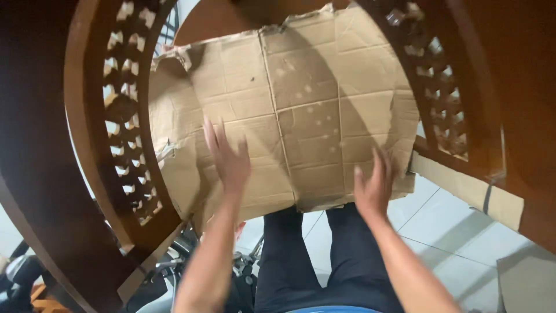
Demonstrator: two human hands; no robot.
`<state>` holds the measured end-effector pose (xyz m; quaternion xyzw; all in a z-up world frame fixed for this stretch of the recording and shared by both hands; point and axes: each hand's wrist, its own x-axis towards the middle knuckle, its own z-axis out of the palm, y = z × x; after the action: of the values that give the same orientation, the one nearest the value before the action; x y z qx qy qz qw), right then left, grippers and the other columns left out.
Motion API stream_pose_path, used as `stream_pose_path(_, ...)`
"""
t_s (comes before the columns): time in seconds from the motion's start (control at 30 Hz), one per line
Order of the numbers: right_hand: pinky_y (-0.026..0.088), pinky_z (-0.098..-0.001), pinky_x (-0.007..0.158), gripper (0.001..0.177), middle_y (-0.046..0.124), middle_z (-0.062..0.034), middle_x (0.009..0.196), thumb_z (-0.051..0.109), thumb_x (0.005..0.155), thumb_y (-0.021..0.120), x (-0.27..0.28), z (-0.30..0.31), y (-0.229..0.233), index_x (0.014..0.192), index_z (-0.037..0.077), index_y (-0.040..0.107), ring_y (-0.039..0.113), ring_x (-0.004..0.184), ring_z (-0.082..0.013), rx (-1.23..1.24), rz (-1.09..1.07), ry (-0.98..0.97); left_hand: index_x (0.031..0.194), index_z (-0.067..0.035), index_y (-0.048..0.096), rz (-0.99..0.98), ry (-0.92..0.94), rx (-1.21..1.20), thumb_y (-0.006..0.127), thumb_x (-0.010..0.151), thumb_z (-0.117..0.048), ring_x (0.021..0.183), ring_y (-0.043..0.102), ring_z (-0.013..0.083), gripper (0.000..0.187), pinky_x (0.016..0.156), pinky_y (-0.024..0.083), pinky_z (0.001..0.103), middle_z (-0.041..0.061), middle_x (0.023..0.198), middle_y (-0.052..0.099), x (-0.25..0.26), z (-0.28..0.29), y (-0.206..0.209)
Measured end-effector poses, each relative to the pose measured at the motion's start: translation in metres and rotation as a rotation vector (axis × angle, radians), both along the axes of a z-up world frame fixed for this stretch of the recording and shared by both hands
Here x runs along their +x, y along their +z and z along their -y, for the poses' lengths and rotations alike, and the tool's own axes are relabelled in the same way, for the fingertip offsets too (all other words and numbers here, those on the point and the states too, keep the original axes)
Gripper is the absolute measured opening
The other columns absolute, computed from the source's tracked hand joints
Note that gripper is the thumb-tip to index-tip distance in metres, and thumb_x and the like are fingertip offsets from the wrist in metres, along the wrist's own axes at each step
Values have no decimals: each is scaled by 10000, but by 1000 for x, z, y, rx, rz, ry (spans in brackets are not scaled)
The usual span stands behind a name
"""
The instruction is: Wrapping a wooden chair with cardboard and securing it with plastic straps
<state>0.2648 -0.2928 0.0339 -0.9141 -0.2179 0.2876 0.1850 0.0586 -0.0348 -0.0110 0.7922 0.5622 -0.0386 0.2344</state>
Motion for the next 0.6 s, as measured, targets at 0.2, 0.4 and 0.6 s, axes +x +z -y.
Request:
stream_pose_path(0.2,289,-559,1162,808,430,-237,1406,0,760,846,-45,136,-18,1456,18,436,420,1342,-461,9,273,-350,1649,-158,-56,48,1060,-449,647,998,-416,1574,45,414,992,1245,89,661,173,1699,-98,-55,133,48)
stream_pose_path(0.4,360,-722,1079,679,323,-74,1586,392,1044,693,-10,157,-70,1574,335,272,406,1395,-538,51,-601,-1198,1623,-279,218,497,1848,-715,642,855,-803,1497,318,430,1022,1234,153,685,133,1611,347,-136,153,-22)
stream_pose_path(0.6,569,-660,823,538,565,-179,1283,344,1045,708,0,130,-60,1479,154,455,636,1063,-537,188,-598,-1168,1605,-116,128,403,1758,-438,793,909,-508,1393,422,524,1039,1171,347,648,267,1543,349,-98,115,2)
